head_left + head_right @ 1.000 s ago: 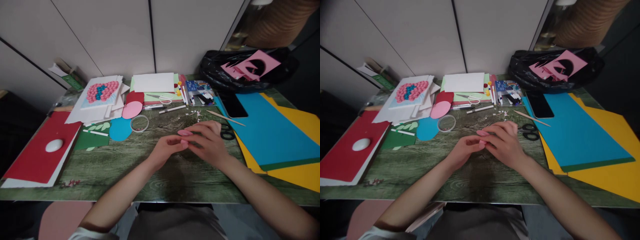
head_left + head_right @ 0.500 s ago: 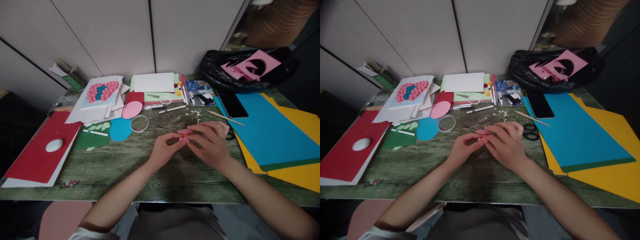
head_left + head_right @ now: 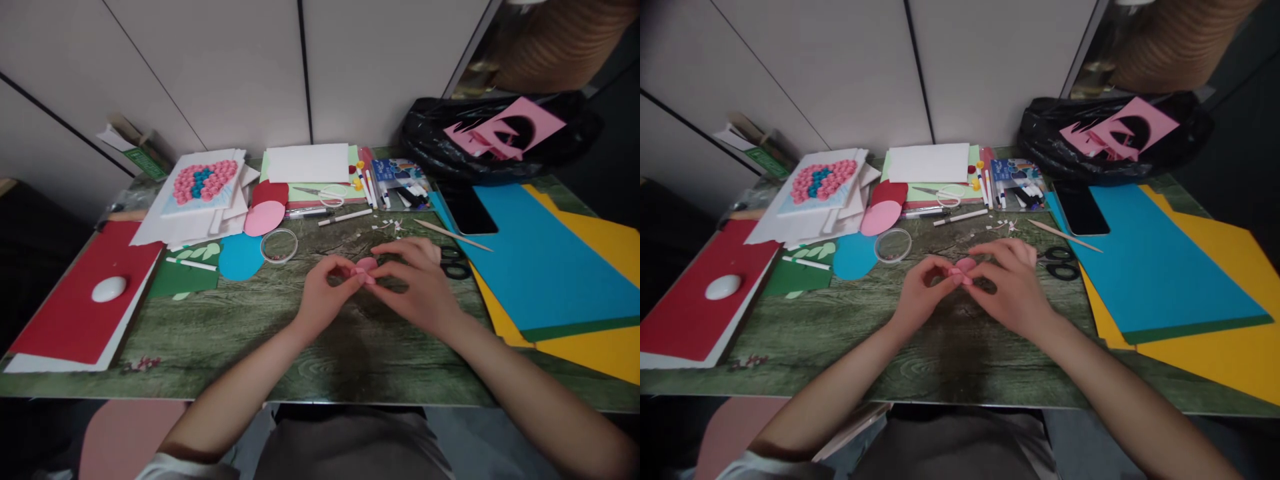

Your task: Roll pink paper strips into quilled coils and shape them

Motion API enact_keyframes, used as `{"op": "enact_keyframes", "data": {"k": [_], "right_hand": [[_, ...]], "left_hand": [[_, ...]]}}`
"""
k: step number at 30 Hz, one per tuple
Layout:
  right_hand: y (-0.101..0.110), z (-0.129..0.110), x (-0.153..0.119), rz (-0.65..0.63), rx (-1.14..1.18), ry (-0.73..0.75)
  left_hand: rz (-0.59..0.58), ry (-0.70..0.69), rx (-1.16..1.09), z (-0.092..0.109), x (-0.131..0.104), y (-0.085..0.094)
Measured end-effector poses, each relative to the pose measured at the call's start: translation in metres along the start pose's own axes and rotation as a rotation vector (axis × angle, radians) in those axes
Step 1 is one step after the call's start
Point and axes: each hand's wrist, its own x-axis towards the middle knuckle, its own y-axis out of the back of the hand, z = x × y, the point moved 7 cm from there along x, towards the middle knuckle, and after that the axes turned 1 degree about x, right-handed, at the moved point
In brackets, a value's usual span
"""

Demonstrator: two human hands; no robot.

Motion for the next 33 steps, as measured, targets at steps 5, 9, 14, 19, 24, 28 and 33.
{"op": "enact_keyframes", "data": {"k": [5, 9, 14, 19, 24, 28, 33], "right_hand": [[-0.006, 0.009, 0.003, -0.080, 0.181, -0.106], [-0.007, 0.016, 0.003, -0.078, 0.302, -0.184], [-0.008, 0.025, 0.003, -0.056, 0.429, -0.265], [-0.008, 0.027, 0.001, -0.046, 0.490, -0.284], [-0.009, 0.019, 0.001, -0.046, 0.506, -0.248], [-0.010, 0.014, 0.001, -0.045, 0.469, -0.221], [-0.010, 0.012, 0.001, -0.037, 0.440, -0.190]], "left_hand": [[-0.048, 0.110, -0.172, -0.011, 0.002, -0.003], [0.144, 0.035, -0.036, -0.001, 0.000, 0.012], [0.089, -0.078, 0.148, 0.021, -0.007, 0.010], [-0.141, 0.152, -0.055, 0.001, -0.004, -0.006], [-0.303, 0.412, -0.519, -0.019, -0.007, -0.024], [-0.347, 0.504, -0.668, -0.024, -0.012, -0.031], [-0.385, 0.587, -0.729, -0.025, -0.016, -0.036]]}}
